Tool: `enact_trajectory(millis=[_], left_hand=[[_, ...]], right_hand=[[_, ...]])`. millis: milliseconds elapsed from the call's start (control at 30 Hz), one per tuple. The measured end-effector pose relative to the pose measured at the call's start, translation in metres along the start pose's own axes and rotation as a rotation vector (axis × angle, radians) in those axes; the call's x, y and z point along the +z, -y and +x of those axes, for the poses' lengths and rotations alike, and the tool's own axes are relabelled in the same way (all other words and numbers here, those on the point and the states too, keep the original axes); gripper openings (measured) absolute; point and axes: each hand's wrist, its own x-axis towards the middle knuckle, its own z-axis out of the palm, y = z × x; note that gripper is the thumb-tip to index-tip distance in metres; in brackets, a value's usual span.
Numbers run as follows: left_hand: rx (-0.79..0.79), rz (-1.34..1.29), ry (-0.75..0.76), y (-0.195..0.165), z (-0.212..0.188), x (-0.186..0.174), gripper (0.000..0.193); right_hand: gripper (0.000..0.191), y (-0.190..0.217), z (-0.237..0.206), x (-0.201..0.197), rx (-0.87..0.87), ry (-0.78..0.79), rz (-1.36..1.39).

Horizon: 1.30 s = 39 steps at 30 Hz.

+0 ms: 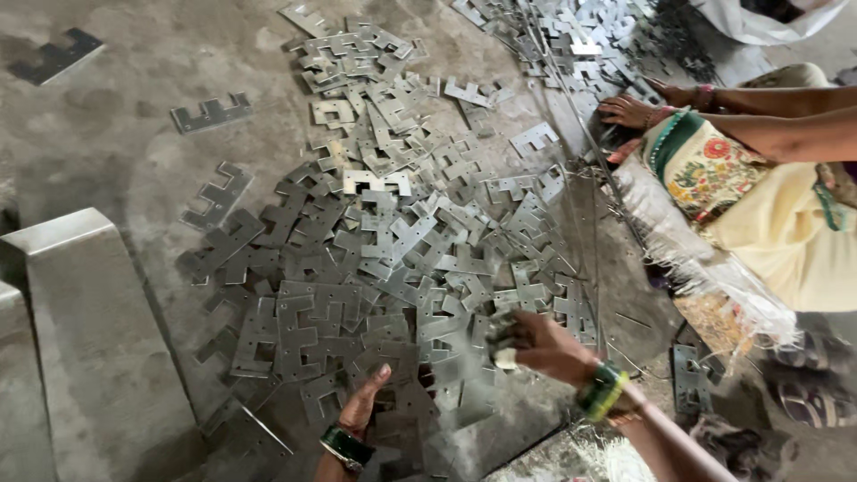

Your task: The person sorts through a pile of metal plates on the floor, picking them up one by one and stacking them into small neat piles.

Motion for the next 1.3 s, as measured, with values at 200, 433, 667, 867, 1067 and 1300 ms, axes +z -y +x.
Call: enact_trajectory(millis=[200, 433, 667, 867, 1067, 1300], left_hand=[[0.137, -0.073, 0.075, -0.007, -0.028, 0.010, 0.073], [0.223, 0.025, -0.049, 0.005, -0.021, -0.006, 0.061], [0.267, 0.157, 0.139, 0.012, -0.011, -0.008, 0.047], [0.059, 0.217, 0.008, 0.003, -0.017, 0.003, 0.078], [0.098, -0.135, 0.276, 0.004, -0.014, 0.003, 0.096], [0.167, -0.084, -0.073, 0.018, -0.013, -0.017, 0.099]], right_hand=[[0.059, -0.035, 0.036, 0.030, -0.281, -0.348, -0.771], [0.052, -0.056, 0.056, 0.018, -0.152, -0.262, -0.833], [0.067, -0.049, 0.072, 0.003, -0.034, -0.314, -0.571], [0.006, -0.020, 0.002, 0.035, -0.263, -0.420, -0.649], [0.048, -0.017, -0.008, 0.052, -0.770, -0.588, -0.692], [0.065, -0.060, 0.042, 0.022, 0.165, -0.327, -0.522]])
